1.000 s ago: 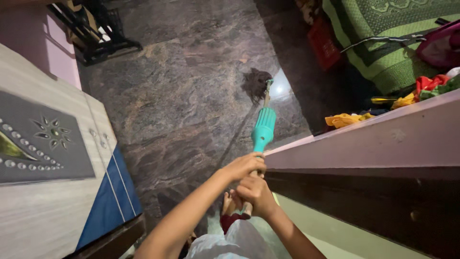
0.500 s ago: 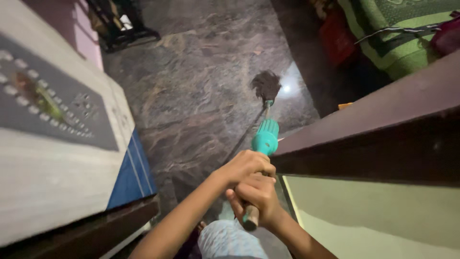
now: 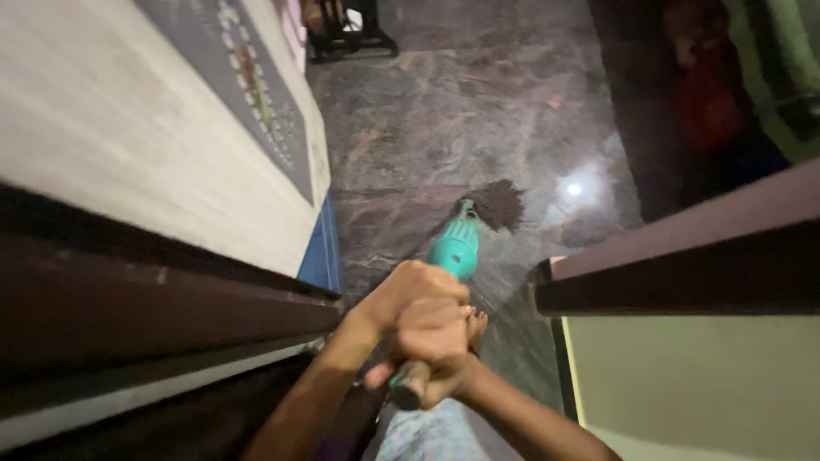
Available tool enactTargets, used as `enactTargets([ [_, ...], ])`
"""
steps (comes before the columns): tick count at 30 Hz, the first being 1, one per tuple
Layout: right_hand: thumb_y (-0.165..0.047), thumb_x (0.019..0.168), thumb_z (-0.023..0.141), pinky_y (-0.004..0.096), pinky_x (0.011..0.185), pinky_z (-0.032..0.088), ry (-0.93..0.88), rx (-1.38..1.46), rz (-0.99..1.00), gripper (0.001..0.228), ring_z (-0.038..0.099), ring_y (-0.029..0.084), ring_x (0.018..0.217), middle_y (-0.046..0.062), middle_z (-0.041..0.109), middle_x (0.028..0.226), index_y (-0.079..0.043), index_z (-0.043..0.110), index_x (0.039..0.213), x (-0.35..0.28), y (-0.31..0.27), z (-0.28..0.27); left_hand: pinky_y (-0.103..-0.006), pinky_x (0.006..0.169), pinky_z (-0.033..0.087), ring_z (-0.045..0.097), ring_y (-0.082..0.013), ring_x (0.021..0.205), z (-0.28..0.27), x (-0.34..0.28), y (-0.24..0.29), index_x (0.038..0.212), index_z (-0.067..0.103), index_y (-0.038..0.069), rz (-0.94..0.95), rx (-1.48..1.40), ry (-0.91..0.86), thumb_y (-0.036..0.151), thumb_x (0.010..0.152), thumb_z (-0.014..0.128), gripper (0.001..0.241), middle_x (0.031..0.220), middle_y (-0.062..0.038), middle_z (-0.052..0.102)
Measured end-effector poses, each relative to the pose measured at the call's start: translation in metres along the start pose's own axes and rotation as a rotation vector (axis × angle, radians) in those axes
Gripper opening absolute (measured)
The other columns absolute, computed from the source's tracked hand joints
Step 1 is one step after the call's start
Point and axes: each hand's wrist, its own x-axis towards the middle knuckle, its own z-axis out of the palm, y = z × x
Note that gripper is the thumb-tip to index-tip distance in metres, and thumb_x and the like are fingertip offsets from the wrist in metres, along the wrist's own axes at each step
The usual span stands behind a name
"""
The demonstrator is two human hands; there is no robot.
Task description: The person mops a tiled floor in a bedroom using a teal spin mop. They move the mop back and forth across the floor, navigating around furniture and clutter.
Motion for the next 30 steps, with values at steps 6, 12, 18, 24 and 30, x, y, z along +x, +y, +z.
enactTargets([
  [6,-0.023,0.079,0.09,0.038,0.052,0.03,-0.1,0.265,-0.074,0.045,0.046,0.024,0.047,0.005,0.046,0.057,-0.007,0.051,0.062,0.001,-0.005,0.048,-0.0417,0.056,0.05,0.067,-0.0292,0.067,-0.016,-0.065,0.02,0.073,0.063,0.012,-0.307,0.107,0.08,0.032,0.092,0.068,0.028,0.071,-0.007,0.064],
  [12,-0.016,0.094,0.078,0.041,0.067,0.04,-0.416,0.236,0.131,0.04,0.056,0.025,0.062,0.005,0.052,0.065,-0.008,0.05,0.068,-0.022,-0.024,0.025,-0.0439,0.056,0.051,0.064,-0.0316,0.065,-0.007,-0.081,0.034,0.081,0.066,0.008,-0.326,0.012,0.256,0.031,0.089,0.069,0.024,0.069,-0.01,0.062],
  [18,-0.014,0.097,0.076,0.041,0.072,0.044,-0.515,0.226,0.285,0.038,0.058,0.027,0.067,0.009,0.052,0.068,-0.006,0.05,0.071,-0.031,-0.04,-0.026,-0.0466,0.055,0.048,0.065,-0.031,0.067,0.028,-0.053,0.047,0.093,0.072,0.014,-0.328,0.103,0.201,0.024,0.09,0.066,0.012,0.065,-0.01,0.059],
  [24,-0.003,0.085,0.072,0.041,0.052,0.035,-0.198,0.216,0.083,0.042,0.046,0.025,0.05,0.007,0.044,0.055,-0.007,0.038,0.06,-0.042,0.026,-0.051,-0.0464,0.057,0.048,0.064,-0.0316,0.069,0.037,-0.008,0.002,0.083,0.062,0.011,-0.284,0.106,0.245,0.027,0.094,0.068,0.02,0.067,-0.01,0.059],
  [30,0.0,0.086,0.069,0.043,0.055,0.037,-0.243,0.188,0.091,0.034,0.048,0.029,0.056,0.009,0.046,0.065,-0.007,0.041,0.067,-0.047,0.112,-0.085,-0.0461,0.059,0.051,0.066,-0.0308,0.074,0.063,0.026,-0.093,0.084,0.063,0.012,-0.302,0.205,0.211,0.027,0.091,0.068,0.017,0.07,-0.009,0.061],
])
